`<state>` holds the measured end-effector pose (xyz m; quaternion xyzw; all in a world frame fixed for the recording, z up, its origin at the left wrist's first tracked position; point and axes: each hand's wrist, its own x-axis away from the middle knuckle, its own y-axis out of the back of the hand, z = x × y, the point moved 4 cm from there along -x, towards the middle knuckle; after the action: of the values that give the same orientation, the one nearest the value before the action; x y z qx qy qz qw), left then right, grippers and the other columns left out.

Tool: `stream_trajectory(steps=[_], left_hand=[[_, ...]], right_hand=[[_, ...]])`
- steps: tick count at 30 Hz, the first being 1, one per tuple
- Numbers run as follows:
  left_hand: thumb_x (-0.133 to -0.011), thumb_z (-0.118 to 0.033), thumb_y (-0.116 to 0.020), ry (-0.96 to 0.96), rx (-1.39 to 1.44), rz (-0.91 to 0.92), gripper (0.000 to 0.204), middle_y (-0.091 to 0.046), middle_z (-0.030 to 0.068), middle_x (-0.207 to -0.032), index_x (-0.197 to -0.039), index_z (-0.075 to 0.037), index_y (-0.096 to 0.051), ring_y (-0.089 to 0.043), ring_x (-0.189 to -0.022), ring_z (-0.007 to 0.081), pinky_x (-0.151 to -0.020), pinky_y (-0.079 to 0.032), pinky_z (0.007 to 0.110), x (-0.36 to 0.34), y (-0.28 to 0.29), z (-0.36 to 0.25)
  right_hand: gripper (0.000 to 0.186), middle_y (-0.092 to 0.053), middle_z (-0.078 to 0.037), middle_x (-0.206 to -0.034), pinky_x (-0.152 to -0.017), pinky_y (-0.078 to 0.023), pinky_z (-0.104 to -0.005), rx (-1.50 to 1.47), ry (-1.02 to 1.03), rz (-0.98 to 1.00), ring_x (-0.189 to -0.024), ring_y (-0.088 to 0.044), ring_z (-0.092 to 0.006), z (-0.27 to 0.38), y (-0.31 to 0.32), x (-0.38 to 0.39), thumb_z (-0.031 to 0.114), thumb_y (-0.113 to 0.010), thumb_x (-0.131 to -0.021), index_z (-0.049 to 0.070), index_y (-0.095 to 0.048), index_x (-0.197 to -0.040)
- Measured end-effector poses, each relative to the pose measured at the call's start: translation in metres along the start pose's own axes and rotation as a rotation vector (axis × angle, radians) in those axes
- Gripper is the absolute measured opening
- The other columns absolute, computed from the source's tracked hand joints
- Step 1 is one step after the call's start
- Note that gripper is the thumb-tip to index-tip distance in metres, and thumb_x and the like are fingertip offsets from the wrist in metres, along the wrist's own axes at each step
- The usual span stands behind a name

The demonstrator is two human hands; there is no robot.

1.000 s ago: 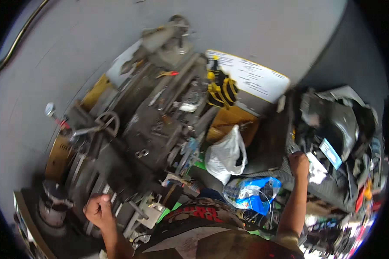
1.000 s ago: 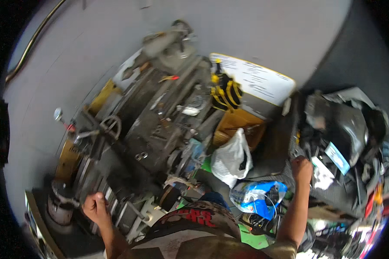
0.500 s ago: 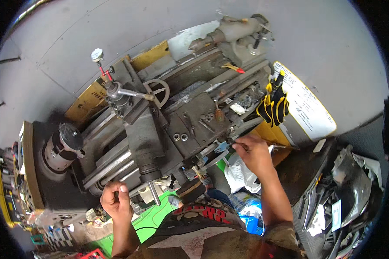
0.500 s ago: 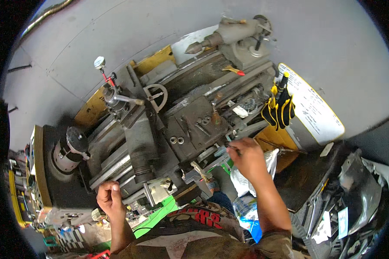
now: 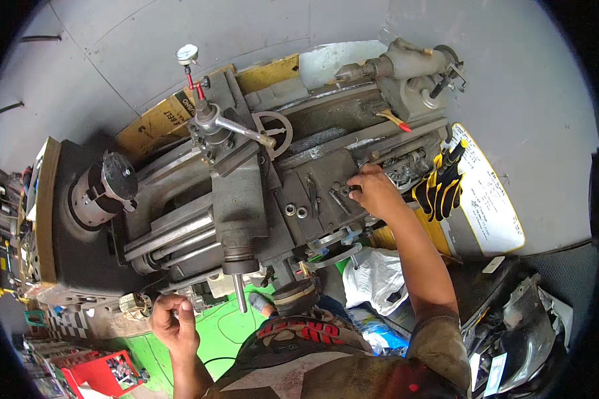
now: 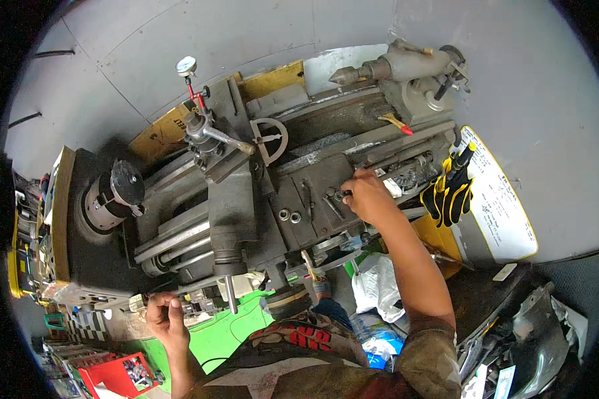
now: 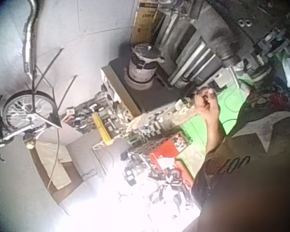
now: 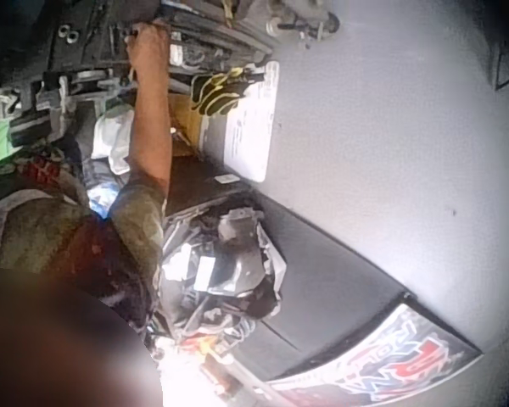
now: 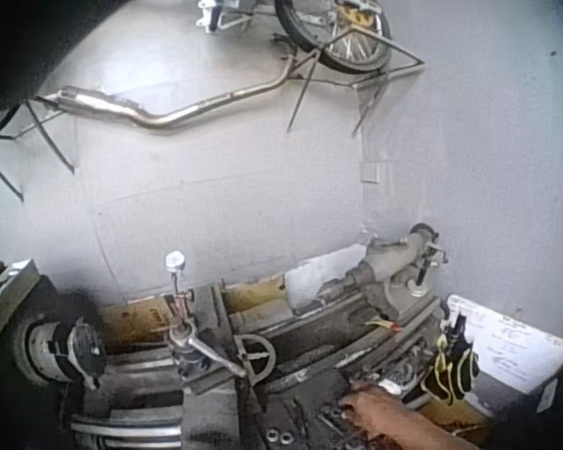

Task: Using a lathe to measure and adjust a mechanical component in a workshop.

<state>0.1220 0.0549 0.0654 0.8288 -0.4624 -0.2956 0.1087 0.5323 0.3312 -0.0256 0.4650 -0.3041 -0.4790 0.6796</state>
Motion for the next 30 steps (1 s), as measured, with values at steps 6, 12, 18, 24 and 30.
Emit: stream_trajectory(steps=[6,12,18,24,30], left_hand=[[-0.096,-0.008,-0.070,0.006,-0.009,0.000,0.014,-0.064,0.0064,-0.079,-0.087,-0.002,-0.061,-0.056,-0.071,0.0138,-0.068,-0.045,0.028,0.009,-0.001,0.002],[-0.094,-0.007,-0.071,0.006,-0.006,0.030,0.012,-0.067,0.0069,-0.080,-0.088,-0.002,-0.062,-0.057,-0.069,0.0144,-0.068,-0.047,0.029,0.012,-0.004,0.003],[-0.094,-0.008,-0.073,0.021,-0.038,0.035,0.012,-0.069,0.0074,-0.081,-0.088,-0.002,-0.064,-0.059,-0.069,0.0139,-0.068,-0.048,0.029,0.014,-0.005,0.006],[-0.094,-0.010,-0.074,0.007,-0.024,0.037,0.013,-0.069,0.0074,-0.081,-0.089,-0.001,-0.065,-0.059,-0.069,0.0140,-0.069,-0.049,0.029,0.013,-0.005,0.006],[-0.094,-0.010,-0.074,0.008,-0.033,0.044,0.014,-0.069,0.0073,-0.080,-0.088,-0.001,-0.064,-0.058,-0.067,0.0138,-0.068,-0.048,0.029,0.012,-0.006,0.007]], right_hand=[[0.033,-0.066,-0.019,-0.119,-0.105,-0.050,-0.0489,0.004,0.087,-0.044,-0.121,-0.061,-0.0411,0.003,0.002,0.000,0.016,-0.081,-0.085,0.007,-0.075,-0.116],[0.031,-0.066,-0.019,-0.119,-0.104,-0.050,-0.0484,0.085,0.061,0.041,-0.122,-0.060,-0.0401,0.002,0.001,-0.003,0.018,-0.082,-0.084,0.006,-0.074,-0.112],[0.039,-0.065,-0.019,-0.121,-0.107,-0.048,-0.0487,0.089,0.078,0.044,-0.124,-0.059,-0.0402,0.010,0.003,-0.004,0.020,-0.083,-0.083,0.006,-0.070,-0.117],[0.041,-0.064,-0.019,-0.123,-0.108,-0.048,-0.0489,0.054,0.096,0.017,-0.125,-0.059,-0.0409,0.009,0.003,-0.001,0.020,-0.083,-0.083,0.007,-0.071,-0.120],[0.038,-0.064,-0.017,-0.120,-0.106,-0.048,-0.0489,0.016,0.121,0.073,-0.124,-0.059,-0.0404,0.004,-0.002,-0.005,0.020,-0.083,-0.082,0.011,-0.074,-0.118]])
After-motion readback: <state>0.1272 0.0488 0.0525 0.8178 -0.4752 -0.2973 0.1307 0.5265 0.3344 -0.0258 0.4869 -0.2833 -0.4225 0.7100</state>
